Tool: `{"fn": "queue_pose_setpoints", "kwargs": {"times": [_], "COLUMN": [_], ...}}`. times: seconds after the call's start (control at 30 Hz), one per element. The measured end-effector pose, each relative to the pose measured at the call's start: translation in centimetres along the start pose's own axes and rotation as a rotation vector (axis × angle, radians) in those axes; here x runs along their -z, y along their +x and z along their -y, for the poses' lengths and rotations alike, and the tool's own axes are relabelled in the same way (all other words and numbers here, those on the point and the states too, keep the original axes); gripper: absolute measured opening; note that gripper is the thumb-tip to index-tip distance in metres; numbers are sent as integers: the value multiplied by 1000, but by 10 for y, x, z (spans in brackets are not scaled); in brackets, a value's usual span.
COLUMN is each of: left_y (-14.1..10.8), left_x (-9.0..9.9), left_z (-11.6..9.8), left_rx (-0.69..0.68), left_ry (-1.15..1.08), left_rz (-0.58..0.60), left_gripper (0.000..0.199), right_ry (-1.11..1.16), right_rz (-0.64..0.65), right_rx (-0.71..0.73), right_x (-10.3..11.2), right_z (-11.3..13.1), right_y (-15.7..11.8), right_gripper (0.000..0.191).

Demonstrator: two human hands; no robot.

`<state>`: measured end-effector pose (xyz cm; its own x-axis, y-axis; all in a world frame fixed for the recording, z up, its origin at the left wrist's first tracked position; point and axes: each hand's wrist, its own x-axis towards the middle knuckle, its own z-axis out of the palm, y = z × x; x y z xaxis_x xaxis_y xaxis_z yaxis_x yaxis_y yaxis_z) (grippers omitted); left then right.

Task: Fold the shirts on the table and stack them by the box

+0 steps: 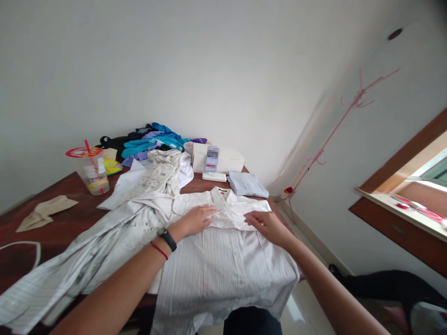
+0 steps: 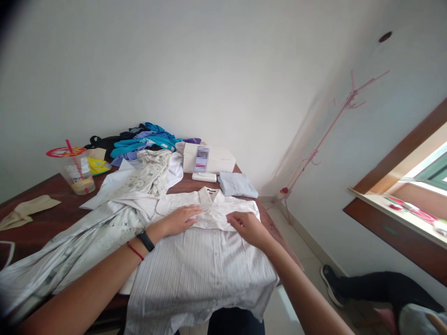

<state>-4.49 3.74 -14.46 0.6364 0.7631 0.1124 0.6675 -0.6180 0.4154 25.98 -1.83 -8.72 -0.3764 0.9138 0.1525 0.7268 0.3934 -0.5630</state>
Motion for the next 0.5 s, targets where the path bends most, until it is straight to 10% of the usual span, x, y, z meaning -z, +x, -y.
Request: {"fn": "queue_pose_setpoints", "kwargs": {"times": [0.27, 0.5], "left_y": [3, 6], "left_x": [-7, -8], "left_z": [9, 18], "left_rx": [229, 342], "left_ry": [128, 113], "left_rz": [57, 1], "left_gripper": [63, 95], "right_ry": [-380, -539], "right_rz": [-105, 24], "right_rx": [-222, -397], "right_x": [-32, -39], "right_z": [-110, -135], "right_y": [34, 26], "right_gripper": [52, 70]}}
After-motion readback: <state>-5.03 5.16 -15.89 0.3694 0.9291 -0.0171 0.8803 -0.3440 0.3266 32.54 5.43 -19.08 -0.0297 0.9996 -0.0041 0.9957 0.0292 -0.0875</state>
